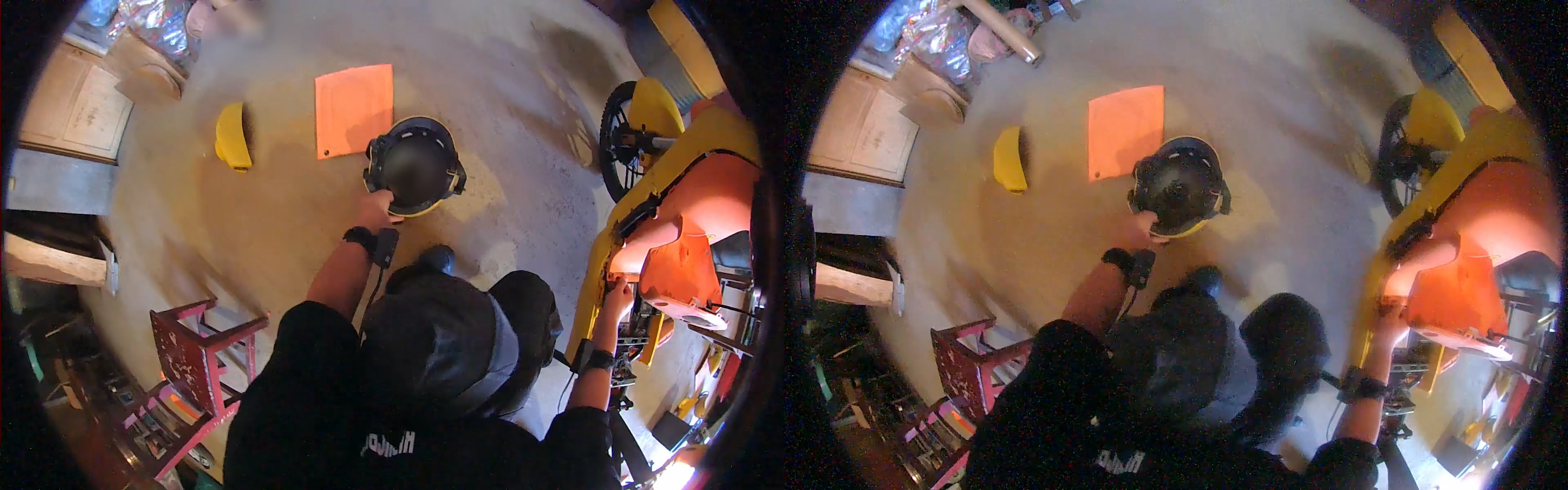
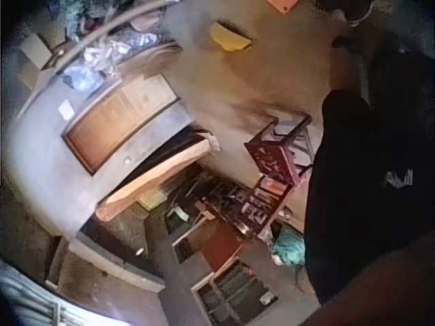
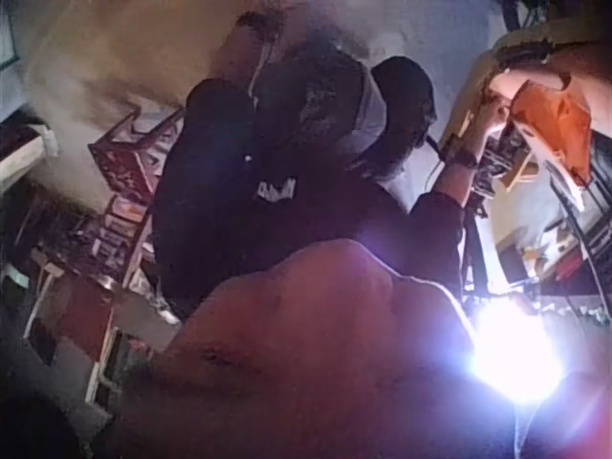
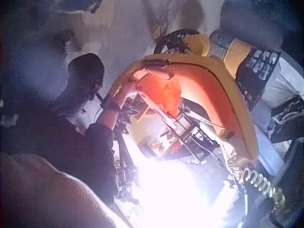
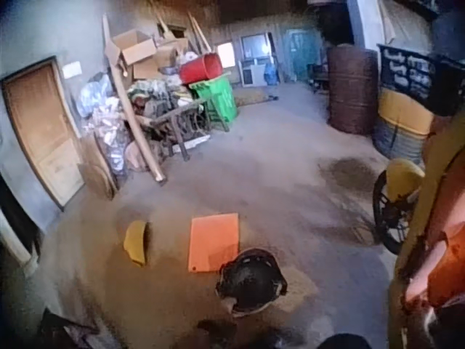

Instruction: Removing and adjusting the fairing components of a motorcycle using a power drill.

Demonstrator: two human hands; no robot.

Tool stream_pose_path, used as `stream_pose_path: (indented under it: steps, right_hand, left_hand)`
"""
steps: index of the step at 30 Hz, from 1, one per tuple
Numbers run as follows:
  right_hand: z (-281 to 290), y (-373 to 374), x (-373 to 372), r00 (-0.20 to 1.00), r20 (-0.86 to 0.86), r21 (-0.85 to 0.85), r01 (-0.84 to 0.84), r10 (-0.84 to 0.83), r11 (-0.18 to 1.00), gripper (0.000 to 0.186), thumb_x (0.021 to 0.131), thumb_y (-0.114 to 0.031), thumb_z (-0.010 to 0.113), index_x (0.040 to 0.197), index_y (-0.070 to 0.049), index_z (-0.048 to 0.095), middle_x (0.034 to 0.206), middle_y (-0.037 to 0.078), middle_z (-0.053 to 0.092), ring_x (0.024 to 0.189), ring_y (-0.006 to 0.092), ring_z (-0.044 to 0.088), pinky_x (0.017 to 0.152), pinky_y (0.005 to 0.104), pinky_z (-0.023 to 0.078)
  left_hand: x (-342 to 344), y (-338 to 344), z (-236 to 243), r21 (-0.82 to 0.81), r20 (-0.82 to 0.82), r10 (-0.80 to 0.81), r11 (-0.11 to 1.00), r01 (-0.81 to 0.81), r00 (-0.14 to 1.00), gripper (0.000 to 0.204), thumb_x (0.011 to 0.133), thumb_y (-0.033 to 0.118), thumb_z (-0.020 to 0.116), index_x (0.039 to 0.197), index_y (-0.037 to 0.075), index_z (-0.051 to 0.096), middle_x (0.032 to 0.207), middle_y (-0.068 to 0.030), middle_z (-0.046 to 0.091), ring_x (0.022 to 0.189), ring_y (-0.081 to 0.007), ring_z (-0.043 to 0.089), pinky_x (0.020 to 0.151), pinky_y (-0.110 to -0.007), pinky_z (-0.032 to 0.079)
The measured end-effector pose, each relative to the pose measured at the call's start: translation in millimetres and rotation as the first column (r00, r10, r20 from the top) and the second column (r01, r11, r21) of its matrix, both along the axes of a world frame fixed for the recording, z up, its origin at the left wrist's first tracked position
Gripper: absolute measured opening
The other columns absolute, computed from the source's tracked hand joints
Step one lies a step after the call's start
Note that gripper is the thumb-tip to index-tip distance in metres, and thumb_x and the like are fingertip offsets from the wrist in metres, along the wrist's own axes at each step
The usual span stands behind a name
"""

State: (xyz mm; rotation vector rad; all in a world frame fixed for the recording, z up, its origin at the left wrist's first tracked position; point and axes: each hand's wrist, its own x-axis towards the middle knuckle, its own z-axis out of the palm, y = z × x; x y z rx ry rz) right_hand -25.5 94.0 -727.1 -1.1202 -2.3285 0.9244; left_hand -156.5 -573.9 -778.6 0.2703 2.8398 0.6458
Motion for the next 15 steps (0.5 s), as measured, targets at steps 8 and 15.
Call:
stream_pose_path:
  steps: [8, 15]
  right_hand:
    - [7.9, -2.8, 1.0, 0.999, 0.034, -0.049, 0.004, -0.003, 0.999, 0.062, 0.093, -0.053, 0.056, 0.083, 0.006, 0.071, 0.074, 0.012, 0.070, 0.063, 0.0192, 0.062, 0.059, 0.0376, 0.047]
    - [-53.0, 24.7, -20.4, 0.982, 0.002, 0.167, -0.188, 0.191, 0.968, 0.055, 0.095, -0.047, 0.054, 0.077, 0.004, 0.068, 0.066, 0.011, 0.065, 0.061, 0.0187, 0.061, 0.054, 0.0378, 0.046]
  left_hand:
    - [63.5, -79.6, 25.1, 0.750, 0.379, 0.368, 0.416, -0.515, 0.849, 0.050, 0.074, 0.019, 0.082, 0.112, -0.001, 0.058, 0.110, -0.0169, 0.064, 0.104, -0.0286, 0.064, 0.085, -0.040, 0.056]
    - [135.0, -197.6, 46.3, 0.227, -0.005, 0.358, 0.910, -0.347, 0.934, 0.051, 0.072, 0.018, 0.084, 0.113, -0.002, 0.061, 0.109, -0.0176, 0.067, 0.101, -0.0296, 0.066, 0.084, -0.041, 0.055]
